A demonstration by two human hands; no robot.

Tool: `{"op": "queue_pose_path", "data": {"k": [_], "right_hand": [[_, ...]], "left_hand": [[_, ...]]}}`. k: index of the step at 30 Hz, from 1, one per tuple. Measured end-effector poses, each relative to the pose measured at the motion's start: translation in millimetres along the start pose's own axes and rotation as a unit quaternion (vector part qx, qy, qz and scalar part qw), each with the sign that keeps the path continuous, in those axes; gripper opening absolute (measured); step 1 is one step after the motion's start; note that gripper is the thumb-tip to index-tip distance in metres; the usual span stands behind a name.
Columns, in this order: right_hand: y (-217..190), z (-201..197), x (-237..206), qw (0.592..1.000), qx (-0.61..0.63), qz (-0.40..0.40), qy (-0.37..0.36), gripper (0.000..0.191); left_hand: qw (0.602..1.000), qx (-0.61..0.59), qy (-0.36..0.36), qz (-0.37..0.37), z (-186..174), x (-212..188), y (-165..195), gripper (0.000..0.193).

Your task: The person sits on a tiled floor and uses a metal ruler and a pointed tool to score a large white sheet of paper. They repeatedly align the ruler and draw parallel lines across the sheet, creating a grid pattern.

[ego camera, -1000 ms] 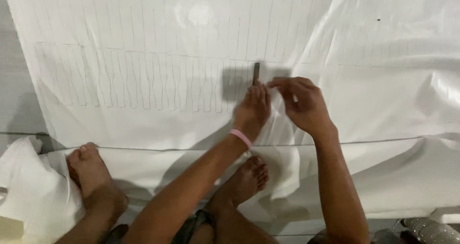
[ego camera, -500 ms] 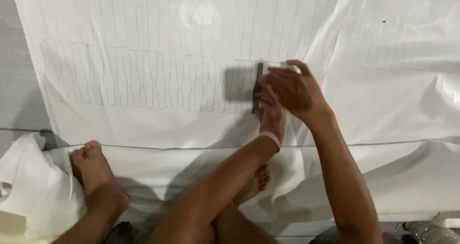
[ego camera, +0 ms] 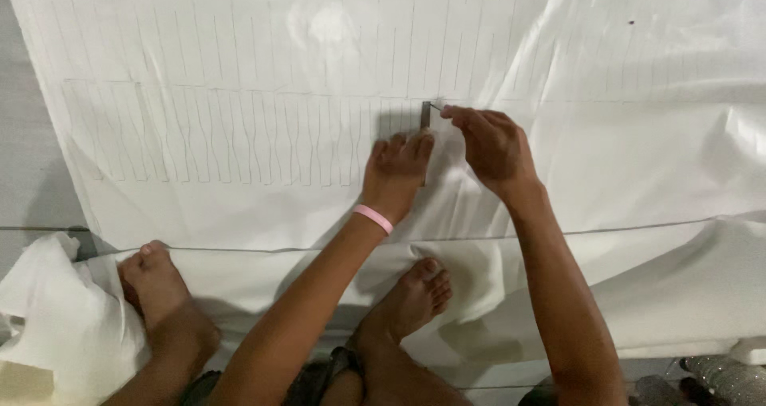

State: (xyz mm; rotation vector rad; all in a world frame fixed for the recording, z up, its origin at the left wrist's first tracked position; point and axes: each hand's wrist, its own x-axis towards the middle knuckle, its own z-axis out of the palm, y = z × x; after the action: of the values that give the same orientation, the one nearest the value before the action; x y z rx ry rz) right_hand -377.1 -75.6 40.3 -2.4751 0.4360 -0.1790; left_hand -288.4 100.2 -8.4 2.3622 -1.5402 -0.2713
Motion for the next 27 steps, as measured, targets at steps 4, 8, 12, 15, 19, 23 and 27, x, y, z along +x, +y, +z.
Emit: {"op": "queue_pose_path", "data": {"k": [4,8,12,15,19,23,27], "right_hand": [[-33.4,22.6,-55.2,0.996,-0.062,0.010,-0.069,0.034],[-51.7,21.2,-101.1,0.998,0.017,0.031,-0.045,0.036],[-47.8,20.0,-101.1,0.999,0.026,0.013,-0.040,0.031],[-45.7,16.1,-94.5,1.000,0.000,0.012,-0.023,0.030],[-39.6,12.0,-85.3,0.997,0.039,0.060,0.005,0.030],[-29.6,19.9,-70.7,0.995,0.048,0.089,0.010,0.028],[-27.8,23.5,-65.4,0.992,0.012,0.126,0.001,0.026]], "left_hand": [[0.989,-0.123,-0.083,-0.020,-15.7,8.9,-18.6,0.070],[0.984,-0.154,-0.082,-0.024,-22.4,9.9,-21.4,0.070],[0.986,-0.159,-0.055,-0.015,-21.3,8.3,-21.9,0.073],[0.986,-0.156,-0.058,-0.015,-20.6,8.2,-23.7,0.073],[0.981,-0.181,-0.067,-0.026,-20.9,7.1,-26.0,0.074],[0.980,-0.186,-0.067,-0.025,-20.0,6.4,-29.9,0.076],[0.984,-0.166,-0.056,-0.008,-18.3,5.5,-33.1,0.078]]}}
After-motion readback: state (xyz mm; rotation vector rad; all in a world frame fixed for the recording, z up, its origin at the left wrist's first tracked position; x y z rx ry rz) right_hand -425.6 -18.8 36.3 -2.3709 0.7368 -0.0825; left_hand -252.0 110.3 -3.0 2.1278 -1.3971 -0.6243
